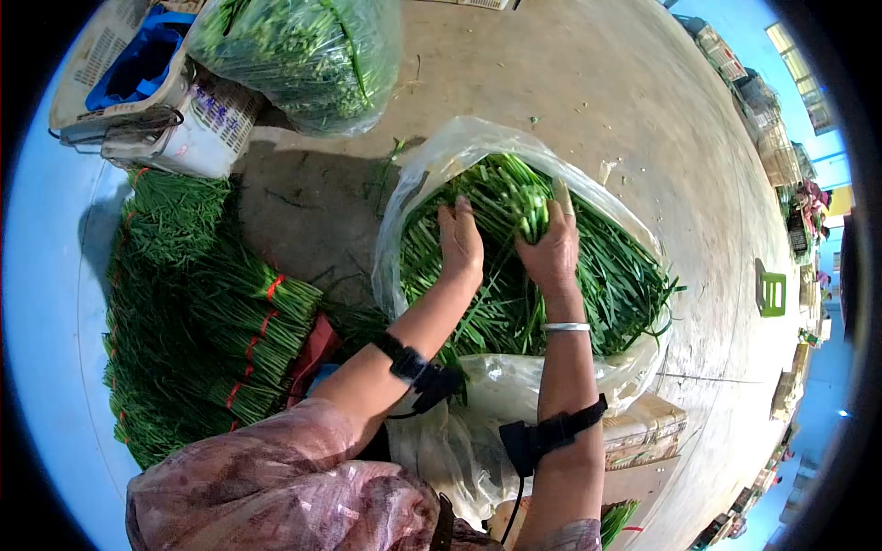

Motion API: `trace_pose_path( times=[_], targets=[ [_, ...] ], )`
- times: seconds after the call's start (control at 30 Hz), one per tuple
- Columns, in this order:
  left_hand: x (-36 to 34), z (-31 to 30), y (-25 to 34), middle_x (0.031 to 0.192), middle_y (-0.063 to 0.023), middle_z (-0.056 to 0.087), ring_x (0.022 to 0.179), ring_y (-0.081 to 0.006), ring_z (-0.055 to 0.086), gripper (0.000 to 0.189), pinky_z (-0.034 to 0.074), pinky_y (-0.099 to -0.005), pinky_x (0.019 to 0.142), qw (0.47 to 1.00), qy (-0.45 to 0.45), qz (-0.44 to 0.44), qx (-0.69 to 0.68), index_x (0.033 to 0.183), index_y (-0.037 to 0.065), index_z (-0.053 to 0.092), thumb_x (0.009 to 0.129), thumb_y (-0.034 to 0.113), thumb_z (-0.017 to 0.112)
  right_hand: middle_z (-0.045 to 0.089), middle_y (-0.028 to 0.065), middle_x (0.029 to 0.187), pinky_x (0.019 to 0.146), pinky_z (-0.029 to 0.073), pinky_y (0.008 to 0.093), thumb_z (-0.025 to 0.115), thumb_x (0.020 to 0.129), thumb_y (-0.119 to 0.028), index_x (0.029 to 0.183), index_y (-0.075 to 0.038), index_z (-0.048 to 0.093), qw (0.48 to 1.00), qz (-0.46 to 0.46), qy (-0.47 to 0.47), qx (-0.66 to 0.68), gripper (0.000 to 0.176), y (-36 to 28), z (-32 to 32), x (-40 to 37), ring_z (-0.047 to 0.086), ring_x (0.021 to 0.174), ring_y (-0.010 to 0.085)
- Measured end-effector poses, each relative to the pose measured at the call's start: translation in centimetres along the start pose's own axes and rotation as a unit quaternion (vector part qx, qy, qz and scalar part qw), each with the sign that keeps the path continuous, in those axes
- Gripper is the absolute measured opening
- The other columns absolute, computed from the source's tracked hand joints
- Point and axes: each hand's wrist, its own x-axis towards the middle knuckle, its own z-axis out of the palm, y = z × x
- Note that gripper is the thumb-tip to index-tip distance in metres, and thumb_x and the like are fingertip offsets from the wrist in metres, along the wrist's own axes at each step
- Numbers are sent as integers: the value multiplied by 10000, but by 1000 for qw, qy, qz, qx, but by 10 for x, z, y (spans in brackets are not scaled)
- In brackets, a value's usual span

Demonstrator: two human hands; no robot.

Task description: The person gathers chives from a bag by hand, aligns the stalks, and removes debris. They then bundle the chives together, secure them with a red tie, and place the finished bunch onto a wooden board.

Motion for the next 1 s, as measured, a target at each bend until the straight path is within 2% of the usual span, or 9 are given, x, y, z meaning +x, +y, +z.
trace_pose_path(
  times=[0.1, 0.23, 0.37, 0.53, 0.63, 0.77, 0.83, 0.97, 1.0],
  targets=[
    [15, 8, -4, 1479, -159, 168, 1349, -287, 208, 711, 209, -400, 1082, 995, -23, -17, -100, 1435, 35, 114, 937, 478, 360, 229, 213, 1449, 1019, 308, 474, 748, 614, -131, 1112, -29, 518, 996, -44, -60, -41, 558, -10, 3, 9, 263, 1329, 353],
    [-5, 0, -2, 1461, -125, 229, 1316, -249, 267, 677, 209, -386, 1078, 966, -116, -7, -231, 1429, 48, 182, 937, 476, 363, 258, 270, 1416, 996, 320, 468, 760, 613, -190, 1063, -50, 524, 986, -125, -63, -87, 527, -6, 29, 1, 309, 1298, 368],
    [-27, -9, 0, 1434, -100, 285, 1293, -198, 300, 605, 230, -351, 1066, 975, -130, 64, -170, 1406, 46, 262, 952, 437, 352, 339, 233, 1382, 886, 371, 478, 622, 719, -176, 1058, -72, 521, 972, -181, -24, -150, 369, -12, 28, -18, 400, 1211, 364],
    [-32, -19, 13, 1234, -65, 500, 1126, -206, 468, 610, 355, -369, 979, 966, -130, -63, -216, 1315, 74, 417, 932, 541, 327, 398, 189, 1342, 918, 334, 450, 707, 637, -205, 1179, -80, 472, 972, -183, -28, -147, 604, -10, 19, -27, 412, 1201, 337],
    [-22, -17, 8, 1208, -77, 524, 1107, -199, 483, 621, 360, -367, 973, 953, -187, -61, -229, 1296, 68, 438, 927, 554, 324, 389, 161, 1349, 949, 310, 467, 726, 643, -246, 1331, -104, 345, 989, -119, -59, -67, 800, -17, 8, -22, 405, 1198, 330],
    [-25, -15, 14, 1150, -70, 547, 1048, -185, 512, 581, 399, -361, 931, 966, -158, -103, -176, 1217, 71, 507, 913, 551, 384, 191, 223, 1461, 1023, 228, 527, 640, 696, -173, 1355, -110, 345, 971, -145, -46, -187, 725, -25, 5, -26, 233, 1335, 379],
    [-24, -17, 8, 1103, -72, 559, 1007, -182, 526, 550, 416, -363, 907, 957, -185, -95, -200, 1175, 78, 533, 908, 543, 410, 147, 221, 1474, 1069, 162, 519, 738, 611, -216, 1380, -110, 298, 970, -134, -55, -195, 892, -28, 6, -26, 156, 1366, 369],
    [-38, -23, 6, 1142, -90, 548, 1042, -176, 510, 549, 388, -342, 931, 961, -174, -89, -196, 1184, 59, 524, 922, 523, 393, 153, 230, 1470, 1086, 126, 518, 725, 626, -201, 1364, -63, 292, 971, -160, -64, -163, 867, -20, 12, -34, 141, 1370, 371],
    [-36, -25, 0, 1140, -79, 548, 1037, -178, 510, 527, 387, -347, 933, 971, -186, -29, -147, 1174, 60, 522, 929, 508, 389, 166, 231, 1466, 1088, 127, 511, 716, 636, -189, 1356, -44, 290, 972, -169, -55, -157, 849, -20, 11, -35, 151, 1368, 371]
  ],
)
